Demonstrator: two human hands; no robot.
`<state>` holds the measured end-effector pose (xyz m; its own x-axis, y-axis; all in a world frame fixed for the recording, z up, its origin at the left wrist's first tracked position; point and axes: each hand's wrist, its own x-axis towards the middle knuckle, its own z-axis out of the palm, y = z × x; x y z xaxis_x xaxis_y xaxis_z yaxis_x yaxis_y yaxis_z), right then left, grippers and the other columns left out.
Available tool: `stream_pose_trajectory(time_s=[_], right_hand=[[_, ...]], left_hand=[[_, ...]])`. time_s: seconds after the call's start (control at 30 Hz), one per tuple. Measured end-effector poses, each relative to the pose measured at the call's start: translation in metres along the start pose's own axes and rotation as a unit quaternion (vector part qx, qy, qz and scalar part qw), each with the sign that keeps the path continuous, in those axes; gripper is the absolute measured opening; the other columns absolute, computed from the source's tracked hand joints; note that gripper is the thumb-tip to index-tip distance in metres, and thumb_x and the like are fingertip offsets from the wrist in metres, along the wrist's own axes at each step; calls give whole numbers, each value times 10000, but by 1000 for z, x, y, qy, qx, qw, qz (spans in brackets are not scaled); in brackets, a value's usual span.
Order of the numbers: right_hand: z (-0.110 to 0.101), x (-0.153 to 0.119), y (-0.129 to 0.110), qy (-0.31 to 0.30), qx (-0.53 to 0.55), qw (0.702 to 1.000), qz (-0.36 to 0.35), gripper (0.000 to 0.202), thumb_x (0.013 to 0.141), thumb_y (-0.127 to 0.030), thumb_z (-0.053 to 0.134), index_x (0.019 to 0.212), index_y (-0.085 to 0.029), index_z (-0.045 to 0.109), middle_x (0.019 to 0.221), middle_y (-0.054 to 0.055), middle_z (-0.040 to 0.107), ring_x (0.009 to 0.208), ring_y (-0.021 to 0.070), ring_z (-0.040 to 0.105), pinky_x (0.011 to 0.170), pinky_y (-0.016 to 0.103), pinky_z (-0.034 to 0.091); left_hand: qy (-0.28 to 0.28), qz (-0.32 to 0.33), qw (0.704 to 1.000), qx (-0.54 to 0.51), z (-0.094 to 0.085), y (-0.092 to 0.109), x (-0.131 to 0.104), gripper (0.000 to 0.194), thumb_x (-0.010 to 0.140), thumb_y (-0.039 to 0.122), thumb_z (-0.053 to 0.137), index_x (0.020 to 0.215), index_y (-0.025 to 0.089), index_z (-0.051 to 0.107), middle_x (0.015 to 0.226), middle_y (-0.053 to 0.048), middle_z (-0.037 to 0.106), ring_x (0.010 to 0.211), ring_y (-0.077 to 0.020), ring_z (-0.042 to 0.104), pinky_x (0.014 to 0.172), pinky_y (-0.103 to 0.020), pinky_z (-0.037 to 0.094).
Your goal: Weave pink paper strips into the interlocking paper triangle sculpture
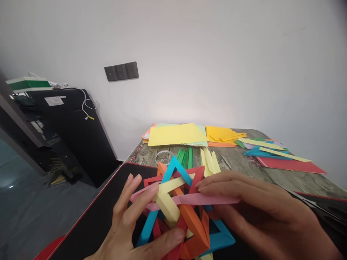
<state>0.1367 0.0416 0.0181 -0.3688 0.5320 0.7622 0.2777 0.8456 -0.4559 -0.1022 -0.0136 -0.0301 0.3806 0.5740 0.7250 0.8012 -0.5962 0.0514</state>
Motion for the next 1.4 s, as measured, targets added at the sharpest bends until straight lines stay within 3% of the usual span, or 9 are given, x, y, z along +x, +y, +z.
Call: stream_pose_trajectory(time_s=[0.17, 0.33, 0.47, 0.67, 0.97, 1.27, 1.4], right_hand=[[0, 1, 0, -20, -11, 1000, -19, 213, 775, -110, 659, 955, -218, 693, 897, 17, 750, 819, 121, 712, 728, 139, 578], [0, -1, 1, -21, 27, 999, 24, 186, 809, -129, 647, 944, -251, 685, 919, -13, 743, 831, 109, 706, 746, 138, 573], [0, -3, 0, -19, 36, 998, 54, 192, 798, -125, 659, 928, -263, 690, 911, -24, 738, 835, 107, 701, 755, 135, 570], [-1, -3, 1, -36, 47, 996, 60, 150, 818, -154, 652, 917, -259, 691, 909, -22, 730, 831, 104, 695, 751, 137, 571], [-1, -3, 3, -43, 47, 996, 69, 145, 823, -174, 656, 927, -272, 681, 936, -22, 721, 867, 113, 686, 791, 160, 567], [-3, -5, 2, -54, 60, 992, 97, 129, 835, -197, 647, 931, -281, 672, 937, -27, 714, 861, 115, 683, 780, 170, 570], [-3, -5, 3, -62, 85, 989, 102, 129, 842, -189, 638, 928, -281, 667, 947, -25, 708, 868, 122, 677, 764, 184, 571]], left_hand=[[10, -11, 999, -33, -2, 2, 2, 450, 725, 165, 758, 1053, 463, 681, 1363, 26, 474, 1416, -358, 219, 1097, -564, 332], [-10, 18, 1000, 10, -3, 0, -1, 553, 765, 157, 716, 1190, 490, 594, 1496, 49, 281, 1432, -367, 155, 1110, -594, 286], [-29, 59, 997, 50, -7, -3, 0, 551, 765, 212, 732, 1226, 471, 578, 1544, 15, 209, 1426, -417, 149, 1065, -619, 341], [-16, 42, 999, 30, -1, -5, -3, 652, 718, 319, 778, 1287, 491, 510, 1574, 30, 117, 1425, -425, 136, 1071, -628, 324], [-24, 34, 999, 17, -1, -3, -1, 670, 820, 167, 672, 1347, 495, 421, 1583, 54, 69, 1449, -335, 114, 1101, -549, 335], [-10, 24, 1000, 8, 0, -4, 1, 598, 745, 155, 739, 1213, 488, 573, 1536, 66, 205, 1419, -353, 217, 1092, -525, 374], [-5, 19, 1000, -20, 0, 2, -2, 496, 829, 246, 664, 1250, 479, 543, 1546, 57, 195, 1409, -347, 256, 1058, -513, 419]])
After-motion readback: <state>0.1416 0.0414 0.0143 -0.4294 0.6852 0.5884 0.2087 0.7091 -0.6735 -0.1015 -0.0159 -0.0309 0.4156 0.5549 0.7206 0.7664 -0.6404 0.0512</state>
